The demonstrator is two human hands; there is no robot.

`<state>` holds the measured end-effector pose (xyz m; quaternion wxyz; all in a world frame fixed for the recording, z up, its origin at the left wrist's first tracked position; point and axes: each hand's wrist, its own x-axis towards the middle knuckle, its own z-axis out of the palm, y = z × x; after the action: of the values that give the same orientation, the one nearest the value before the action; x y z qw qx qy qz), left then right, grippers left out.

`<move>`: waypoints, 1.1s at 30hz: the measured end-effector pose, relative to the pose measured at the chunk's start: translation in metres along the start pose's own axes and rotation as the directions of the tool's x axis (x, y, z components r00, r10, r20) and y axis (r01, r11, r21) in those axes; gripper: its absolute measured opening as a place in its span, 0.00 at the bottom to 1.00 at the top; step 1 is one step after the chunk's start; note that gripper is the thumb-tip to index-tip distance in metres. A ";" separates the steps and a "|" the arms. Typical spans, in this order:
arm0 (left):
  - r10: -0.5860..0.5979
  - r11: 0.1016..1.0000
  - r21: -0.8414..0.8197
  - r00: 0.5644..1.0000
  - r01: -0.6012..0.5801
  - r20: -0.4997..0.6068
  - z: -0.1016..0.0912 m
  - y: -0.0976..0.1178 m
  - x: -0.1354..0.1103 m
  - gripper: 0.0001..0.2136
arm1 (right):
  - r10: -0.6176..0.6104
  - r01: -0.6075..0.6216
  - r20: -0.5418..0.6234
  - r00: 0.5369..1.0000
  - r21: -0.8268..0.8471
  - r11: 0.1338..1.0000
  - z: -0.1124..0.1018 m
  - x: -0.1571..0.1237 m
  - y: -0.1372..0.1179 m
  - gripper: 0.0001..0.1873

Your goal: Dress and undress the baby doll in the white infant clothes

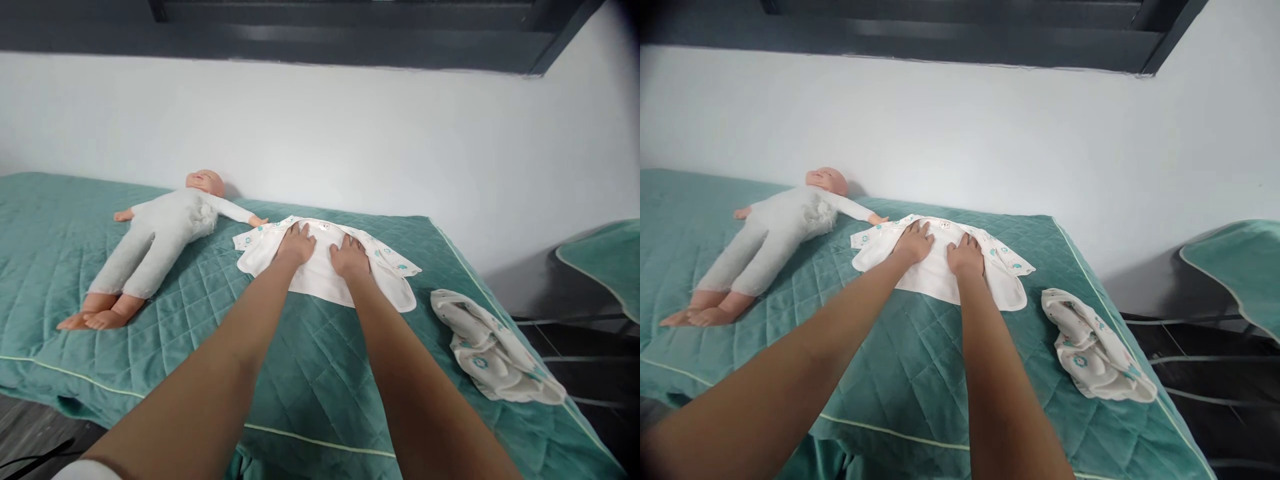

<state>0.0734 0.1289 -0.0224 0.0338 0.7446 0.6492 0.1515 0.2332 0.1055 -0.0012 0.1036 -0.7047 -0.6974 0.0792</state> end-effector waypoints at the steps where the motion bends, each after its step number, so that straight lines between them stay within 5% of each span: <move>1: -0.018 1.000 0.002 1.000 0.018 -0.003 -0.001 0.001 -0.001 0.23 | -0.003 0.003 -0.003 1.000 -0.009 1.000 0.000 0.000 0.000 0.36; 7: -0.088 0.996 -0.008 0.990 0.088 -0.107 -0.009 0.008 -0.013 0.26 | -0.063 0.058 -0.070 0.996 -0.072 0.996 0.002 -0.006 -0.002 0.34; 15: -0.020 0.999 0.033 0.984 0.026 -0.174 -0.022 0.017 -0.034 0.18 | -0.430 0.424 -0.017 0.903 -0.132 0.896 -0.001 -0.013 -0.007 0.24; 33: 0.006 0.998 -0.060 0.999 -0.009 -0.037 -0.018 0.008 -0.055 0.26 | -0.267 0.281 0.102 0.958 -0.155 0.947 -0.004 -0.037 0.002 0.34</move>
<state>0.0704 0.0713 -0.0134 0.0436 0.7428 0.6421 0.1848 0.2355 0.0682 0.0006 0.0259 -0.6035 -0.7963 0.0327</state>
